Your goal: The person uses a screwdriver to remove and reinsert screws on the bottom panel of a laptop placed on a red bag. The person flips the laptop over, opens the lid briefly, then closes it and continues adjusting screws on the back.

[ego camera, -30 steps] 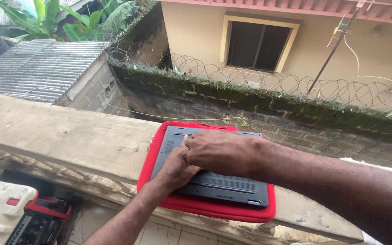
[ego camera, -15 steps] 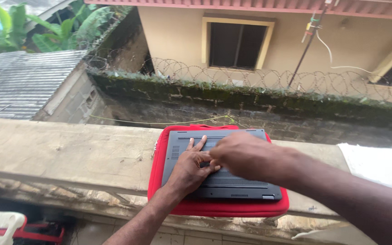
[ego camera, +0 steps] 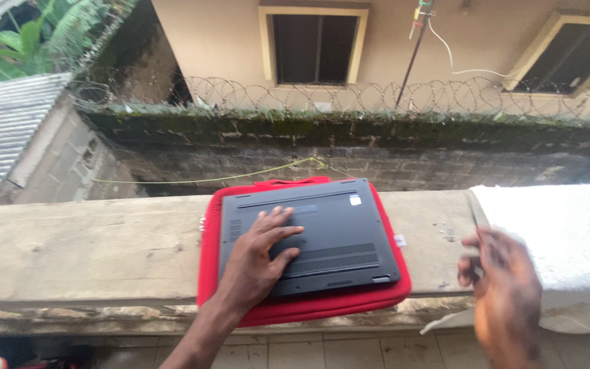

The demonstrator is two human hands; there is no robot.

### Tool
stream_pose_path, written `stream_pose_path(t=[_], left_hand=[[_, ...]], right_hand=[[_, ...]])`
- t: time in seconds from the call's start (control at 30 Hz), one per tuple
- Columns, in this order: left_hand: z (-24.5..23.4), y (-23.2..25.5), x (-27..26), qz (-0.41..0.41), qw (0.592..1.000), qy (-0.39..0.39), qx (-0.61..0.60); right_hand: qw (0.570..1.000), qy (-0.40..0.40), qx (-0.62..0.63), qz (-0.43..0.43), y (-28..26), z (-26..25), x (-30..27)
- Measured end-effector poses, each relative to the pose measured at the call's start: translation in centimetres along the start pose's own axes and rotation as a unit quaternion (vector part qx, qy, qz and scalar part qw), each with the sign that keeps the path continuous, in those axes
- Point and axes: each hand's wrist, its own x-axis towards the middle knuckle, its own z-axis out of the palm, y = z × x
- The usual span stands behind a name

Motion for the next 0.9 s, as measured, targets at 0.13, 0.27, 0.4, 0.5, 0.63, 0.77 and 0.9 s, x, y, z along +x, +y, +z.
stream_pose_path(t=[0.13,0.27,0.4,0.5,0.63,0.77,0.9], left_hand=[[0.2,1.3,-1.6,0.013,0.997,0.061,0.042],[0.6,2.4,-2.6,-0.004,0.993,0.095,0.073],[1.0,3.5,-3.3,-0.035,0.989,0.115,0.082],[1.6,3.8,-3.3,-0.043,0.986,0.134,0.090],[1.9,4.0,-4.0,-0.040,0.981,0.147,0.122],[2.0,4.4,-4.5,-0.050,0.978,0.154,0.133],[1.8,4.9,-4.9,-0.047,0.975,0.173,0.134]], right_hand=[[0.998,0.051,-0.031,-0.008,4.0,-2.5,-0.9],[0.940,0.024,-0.306,-0.152,3.2,-2.8,0.3],[0.871,-0.053,-0.461,-0.160,0.5,-2.2,3.1],[0.851,-0.093,-0.502,-0.118,-0.1,-1.6,4.3],[0.834,-0.113,-0.510,-0.176,1.3,-0.9,5.6],[0.807,-0.112,-0.544,-0.201,3.3,-1.0,7.0],[0.804,-0.120,-0.526,-0.248,3.2,-0.8,7.1]])
